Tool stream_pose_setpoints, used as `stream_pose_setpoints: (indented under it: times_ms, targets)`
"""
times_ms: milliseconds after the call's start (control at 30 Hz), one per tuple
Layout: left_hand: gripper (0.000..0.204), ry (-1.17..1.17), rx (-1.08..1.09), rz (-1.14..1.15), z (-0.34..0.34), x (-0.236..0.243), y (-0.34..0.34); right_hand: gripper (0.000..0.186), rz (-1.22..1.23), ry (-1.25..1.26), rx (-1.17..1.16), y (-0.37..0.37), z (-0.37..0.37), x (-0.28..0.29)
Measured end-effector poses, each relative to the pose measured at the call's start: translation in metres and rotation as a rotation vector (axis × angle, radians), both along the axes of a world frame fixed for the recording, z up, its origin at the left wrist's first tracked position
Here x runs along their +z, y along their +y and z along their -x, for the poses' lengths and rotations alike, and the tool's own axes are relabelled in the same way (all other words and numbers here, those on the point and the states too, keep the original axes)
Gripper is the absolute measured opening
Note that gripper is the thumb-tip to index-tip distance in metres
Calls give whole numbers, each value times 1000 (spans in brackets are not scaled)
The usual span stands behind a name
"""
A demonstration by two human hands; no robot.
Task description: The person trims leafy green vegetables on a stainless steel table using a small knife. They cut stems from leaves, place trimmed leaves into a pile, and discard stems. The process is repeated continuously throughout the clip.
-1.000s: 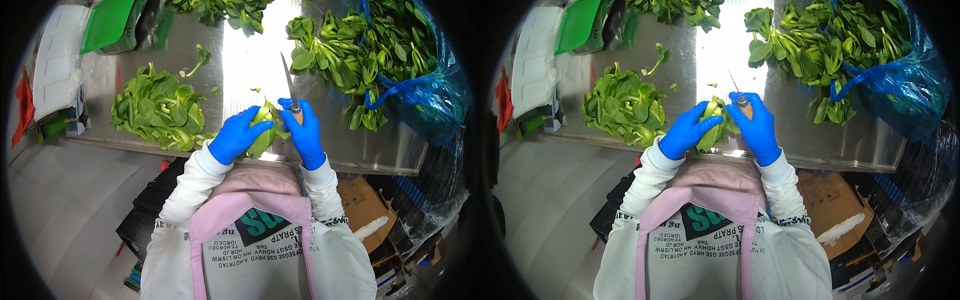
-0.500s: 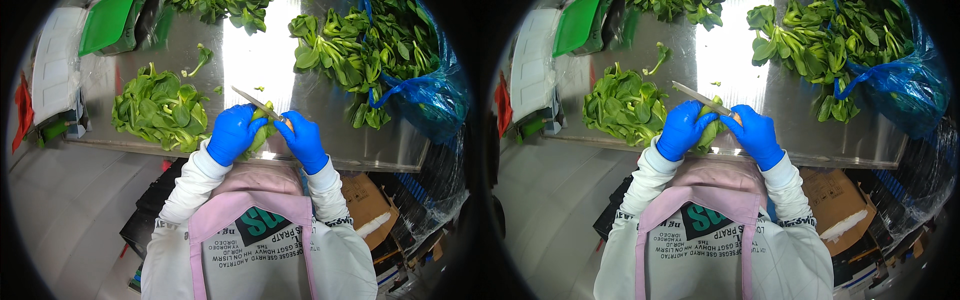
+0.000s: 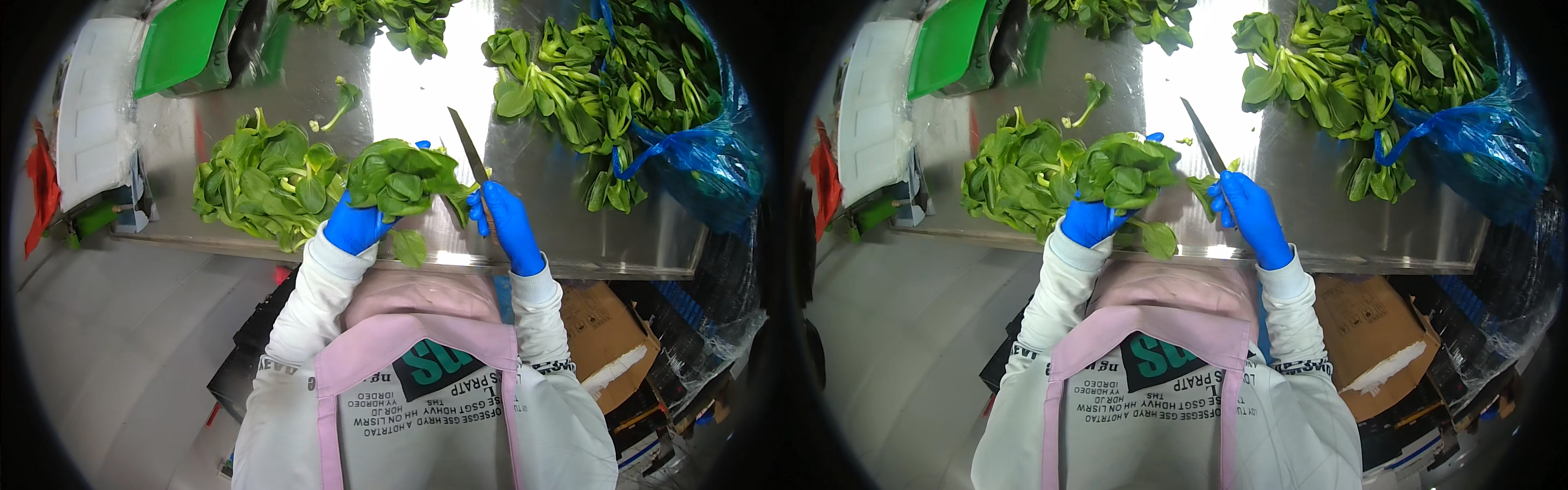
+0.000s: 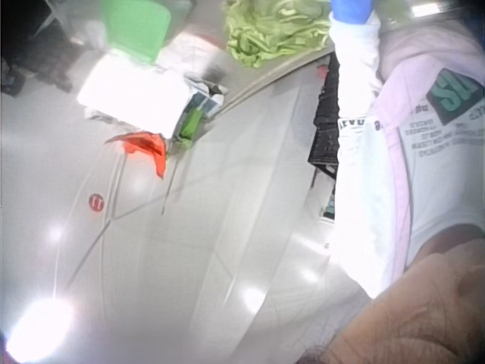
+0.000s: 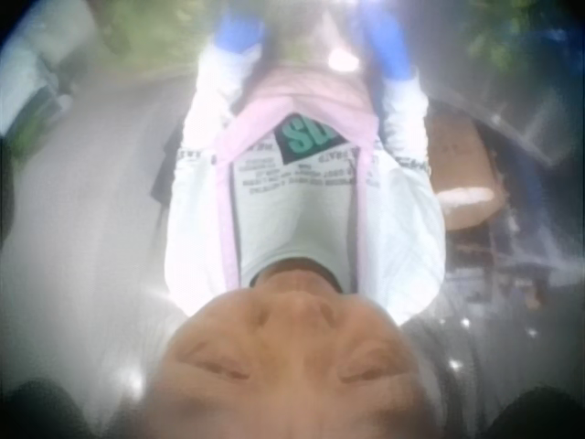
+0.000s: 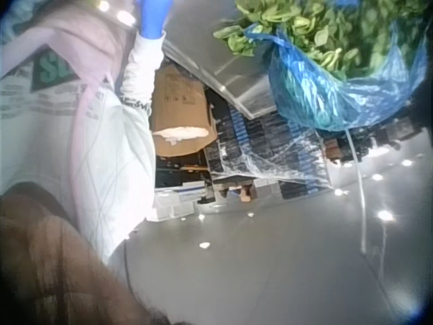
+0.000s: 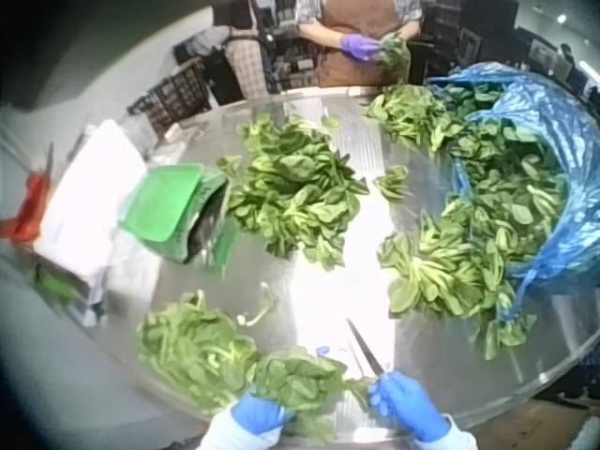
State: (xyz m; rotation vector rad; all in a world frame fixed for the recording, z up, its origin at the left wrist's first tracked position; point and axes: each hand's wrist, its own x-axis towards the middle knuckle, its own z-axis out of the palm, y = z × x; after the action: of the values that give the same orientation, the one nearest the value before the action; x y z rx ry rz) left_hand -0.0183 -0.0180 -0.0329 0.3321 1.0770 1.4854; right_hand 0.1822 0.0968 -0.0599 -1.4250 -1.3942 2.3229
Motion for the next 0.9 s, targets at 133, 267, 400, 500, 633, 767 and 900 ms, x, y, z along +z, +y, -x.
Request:
stream_pose_setpoints:
  times_ms: [133, 267, 400, 500, 633, 767, 900]
  targets:
    - [40, 254, -85, -7, 7, -16, 1, 34, -21, -3, -35, 1, -4, -2]
    - [41, -528, -59, -90, 28, 1, 52, 35, -59, 5, -125, 1, -12, -4]
    - [53, -462, 121, -262, 72, 45, 114, 32, -95, 38, -184, 4, -23, -3]
    - [60, 409, -74, 62, 19, 29, 106, 31, -86, 65, -282, 4, -35, -14]
    - [50, 1713, -526, -99, -58, -31, 64, 26, -107, 35, -323, 9, -44, -16]
    - [35, 1752, -628, -92, -39, -47, 50, 19, -261, -48, -307, 23, -41, -6]
    - [35, 1943, -470, 180, 16, -39, 16, 23, -636, -132, -330, 57, -31, -6]
